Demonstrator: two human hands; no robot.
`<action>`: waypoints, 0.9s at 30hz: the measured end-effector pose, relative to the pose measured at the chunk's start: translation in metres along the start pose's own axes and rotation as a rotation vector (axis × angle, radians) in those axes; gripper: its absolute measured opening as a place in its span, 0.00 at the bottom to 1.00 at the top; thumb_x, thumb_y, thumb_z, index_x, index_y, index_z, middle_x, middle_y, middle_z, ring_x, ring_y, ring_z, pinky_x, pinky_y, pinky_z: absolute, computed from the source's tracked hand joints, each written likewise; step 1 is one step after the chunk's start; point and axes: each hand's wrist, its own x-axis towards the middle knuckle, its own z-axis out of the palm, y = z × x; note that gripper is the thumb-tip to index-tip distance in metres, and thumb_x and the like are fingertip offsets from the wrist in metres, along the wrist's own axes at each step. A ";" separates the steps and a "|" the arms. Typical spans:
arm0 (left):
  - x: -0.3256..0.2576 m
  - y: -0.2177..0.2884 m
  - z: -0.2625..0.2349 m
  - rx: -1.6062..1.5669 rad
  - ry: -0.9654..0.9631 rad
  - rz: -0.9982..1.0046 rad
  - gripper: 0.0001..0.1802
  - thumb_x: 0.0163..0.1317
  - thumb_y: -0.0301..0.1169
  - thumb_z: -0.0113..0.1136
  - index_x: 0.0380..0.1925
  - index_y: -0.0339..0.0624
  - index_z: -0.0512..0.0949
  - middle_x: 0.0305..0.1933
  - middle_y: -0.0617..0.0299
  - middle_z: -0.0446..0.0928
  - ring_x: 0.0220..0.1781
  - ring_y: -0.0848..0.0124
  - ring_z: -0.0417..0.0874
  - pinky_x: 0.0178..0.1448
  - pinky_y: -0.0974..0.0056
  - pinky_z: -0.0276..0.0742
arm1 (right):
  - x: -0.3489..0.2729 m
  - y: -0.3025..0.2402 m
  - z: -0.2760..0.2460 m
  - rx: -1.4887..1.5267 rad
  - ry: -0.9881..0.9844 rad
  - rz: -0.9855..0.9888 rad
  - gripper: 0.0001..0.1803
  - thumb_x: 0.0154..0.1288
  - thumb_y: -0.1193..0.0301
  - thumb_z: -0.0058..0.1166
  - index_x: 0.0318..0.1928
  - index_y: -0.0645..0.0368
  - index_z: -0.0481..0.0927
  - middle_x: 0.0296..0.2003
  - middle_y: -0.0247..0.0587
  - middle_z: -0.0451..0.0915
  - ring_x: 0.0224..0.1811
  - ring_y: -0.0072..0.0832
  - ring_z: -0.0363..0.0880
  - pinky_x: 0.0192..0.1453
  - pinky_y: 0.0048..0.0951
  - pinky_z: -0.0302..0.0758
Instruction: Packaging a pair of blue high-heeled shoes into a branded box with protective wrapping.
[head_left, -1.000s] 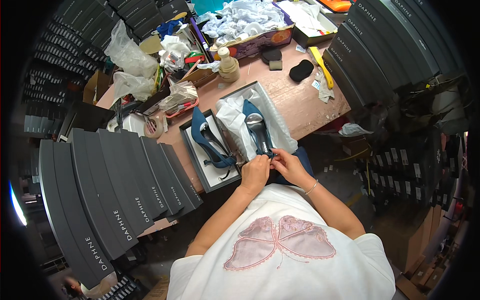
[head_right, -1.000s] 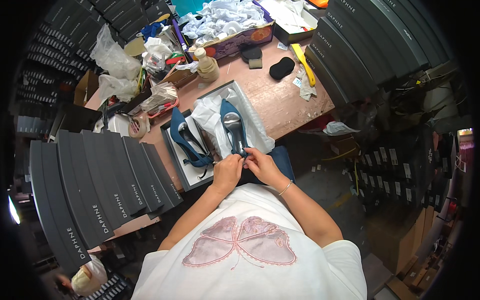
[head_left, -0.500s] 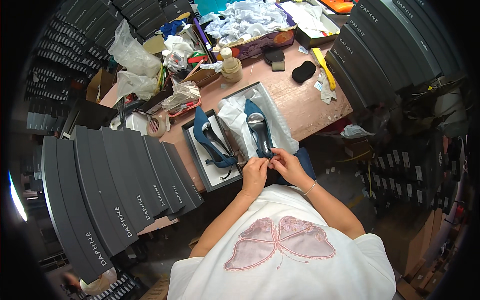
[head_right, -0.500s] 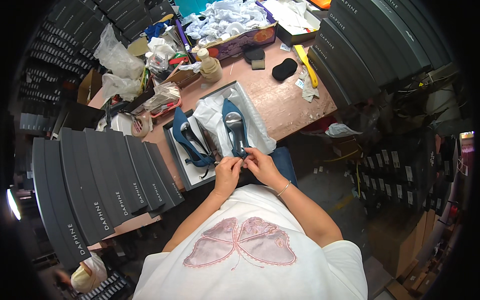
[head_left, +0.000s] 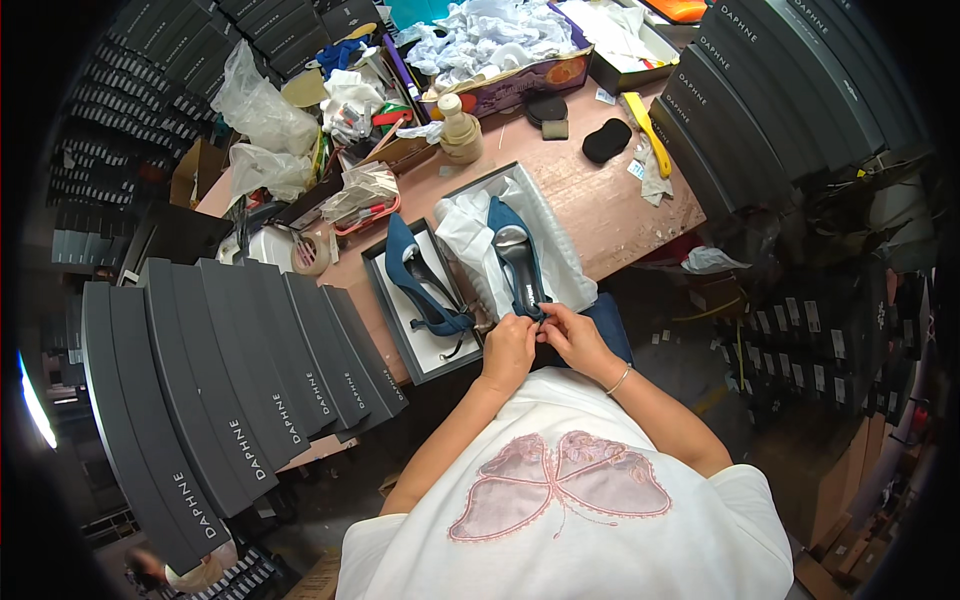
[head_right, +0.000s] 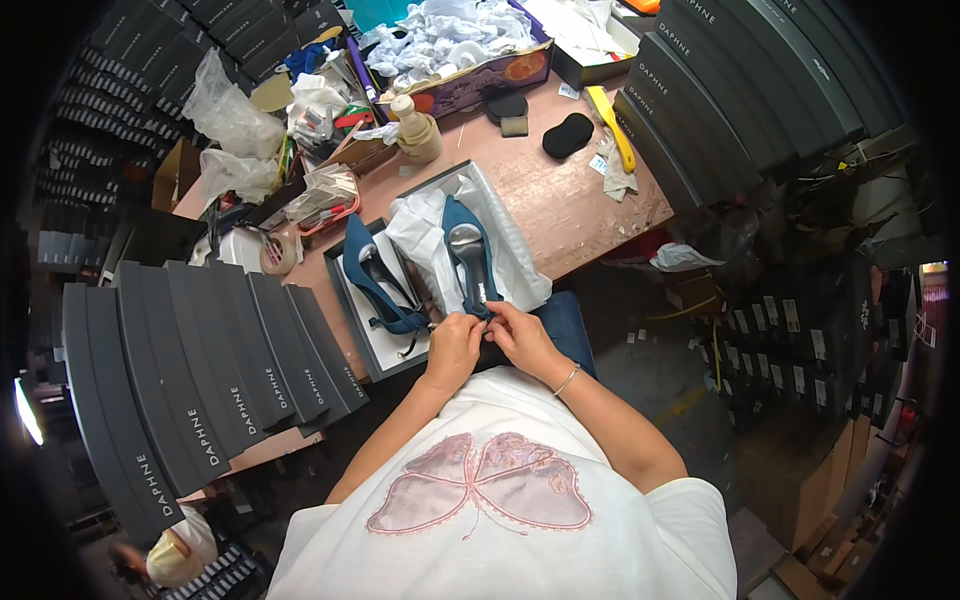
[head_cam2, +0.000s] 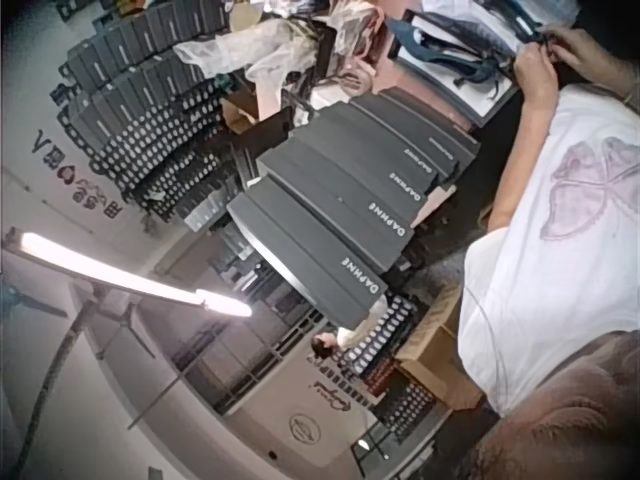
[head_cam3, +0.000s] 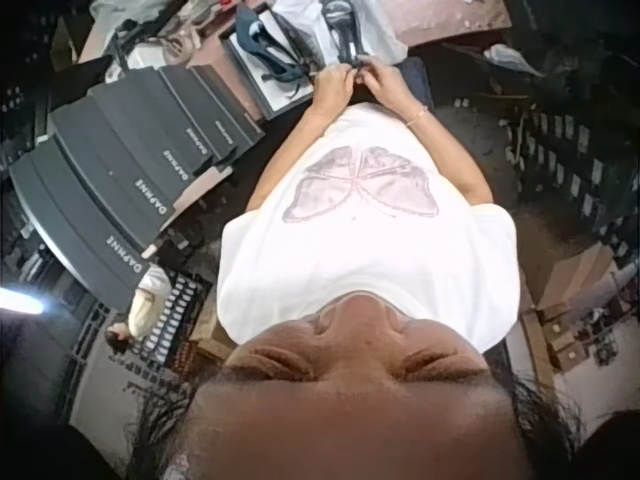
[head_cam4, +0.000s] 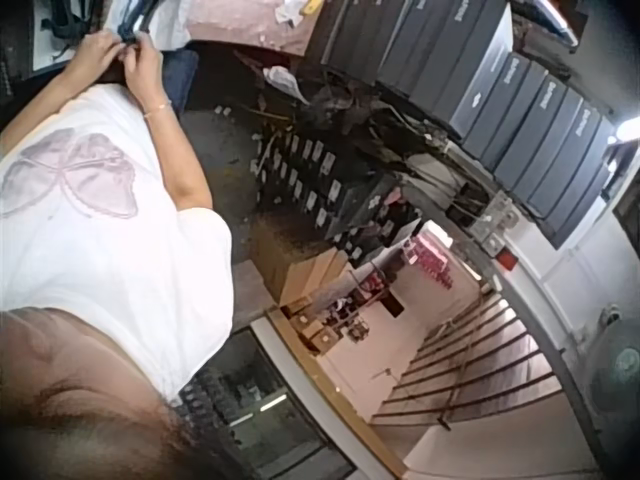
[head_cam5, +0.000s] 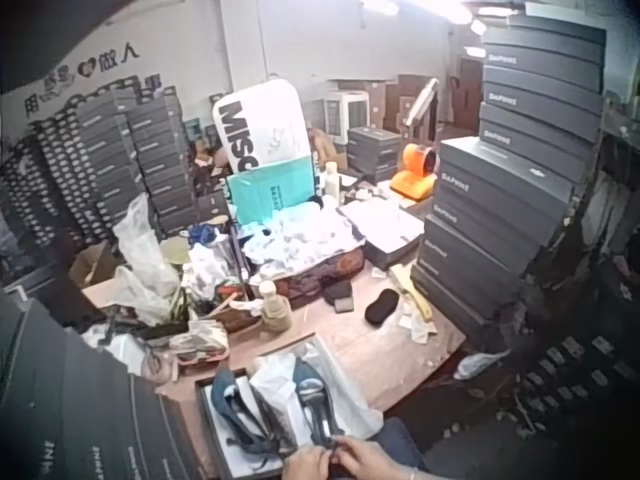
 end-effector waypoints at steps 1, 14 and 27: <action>0.000 0.003 -0.002 0.034 -0.046 -0.021 0.06 0.61 0.25 0.56 0.30 0.35 0.80 0.30 0.45 0.76 0.34 0.47 0.79 0.38 0.51 0.74 | 0.000 0.004 0.001 0.004 -0.002 0.005 0.18 0.67 0.79 0.48 0.56 0.67 0.69 0.34 0.43 0.81 0.36 0.24 0.83 0.42 0.24 0.78; -0.002 -0.013 0.001 -0.109 0.045 0.021 0.06 0.59 0.24 0.58 0.30 0.32 0.81 0.25 0.48 0.77 0.26 0.56 0.80 0.33 0.58 0.75 | 0.000 -0.005 0.001 0.008 0.000 0.009 0.16 0.68 0.79 0.46 0.56 0.66 0.70 0.33 0.45 0.81 0.36 0.28 0.85 0.42 0.26 0.80; 0.004 -0.003 -0.003 -0.508 -0.143 -0.406 0.09 0.62 0.26 0.60 0.31 0.29 0.82 0.20 0.61 0.80 0.21 0.79 0.79 0.27 0.72 0.75 | 0.009 -0.006 -0.013 -0.041 -0.066 0.050 0.12 0.66 0.79 0.48 0.49 0.66 0.76 0.32 0.47 0.82 0.30 0.27 0.83 0.35 0.26 0.78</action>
